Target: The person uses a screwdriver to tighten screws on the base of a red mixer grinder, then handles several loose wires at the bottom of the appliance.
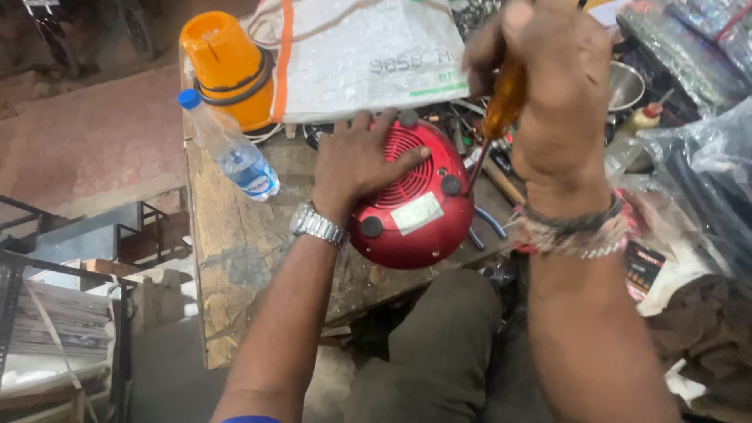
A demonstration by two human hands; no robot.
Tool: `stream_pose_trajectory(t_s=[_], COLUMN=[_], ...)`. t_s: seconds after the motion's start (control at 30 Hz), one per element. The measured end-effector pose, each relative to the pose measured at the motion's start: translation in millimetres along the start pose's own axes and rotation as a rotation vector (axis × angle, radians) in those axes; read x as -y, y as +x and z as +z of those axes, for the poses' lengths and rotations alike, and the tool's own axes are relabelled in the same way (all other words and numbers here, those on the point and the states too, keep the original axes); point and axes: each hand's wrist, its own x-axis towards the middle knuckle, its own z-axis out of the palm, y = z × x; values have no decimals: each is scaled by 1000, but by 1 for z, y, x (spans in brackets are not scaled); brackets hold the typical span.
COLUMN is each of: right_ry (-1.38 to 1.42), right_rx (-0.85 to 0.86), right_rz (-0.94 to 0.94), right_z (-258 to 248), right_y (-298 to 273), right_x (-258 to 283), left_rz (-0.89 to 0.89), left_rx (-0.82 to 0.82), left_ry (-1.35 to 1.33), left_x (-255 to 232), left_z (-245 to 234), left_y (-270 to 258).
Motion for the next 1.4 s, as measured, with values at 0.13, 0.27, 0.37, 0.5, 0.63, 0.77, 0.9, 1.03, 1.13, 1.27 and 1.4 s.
stream_pose_trajectory(t_s=[0.13, 0.27, 0.37, 0.5, 0.63, 0.77, 0.9, 1.03, 1.13, 1.27, 1.4], right_ry=[-207, -156, 204, 375, 109, -241, -68, 400, 431, 207, -110], right_rx=[-292, -141, 365, 430, 51, -180, -168, 479, 530, 20, -222], right_rz=[-191, -78, 213, 347, 169, -179, -58, 273, 200, 132, -96], right_z=[58, 66, 39, 6, 3, 26, 39, 5, -24, -3, 31], right_y=[9, 25, 48, 48, 7, -2, 15, 42, 52, 7, 1], right_x=[19, 48, 55, 38, 18, 12, 30, 43, 36, 19, 18], left_rz=[20, 43, 51, 138, 53, 54, 72, 87, 120, 18, 3], left_rx=[-29, -64, -115, -284, -181, -170, -191, -177, -319, -94, -62], left_ry=[25, 9, -4, 47, -47, -23, -19, 28, 55, -34, -39], left_x=[4, 11, 12, 9, 9, 12, 12, 14, 13, 6, 8], left_z=[0, 18, 17, 9, 14, 16, 20, 21, 11, 8, 9], left_y=[5, 7, 2, 7, -3, 0, 1, 4, 16, -2, 0])
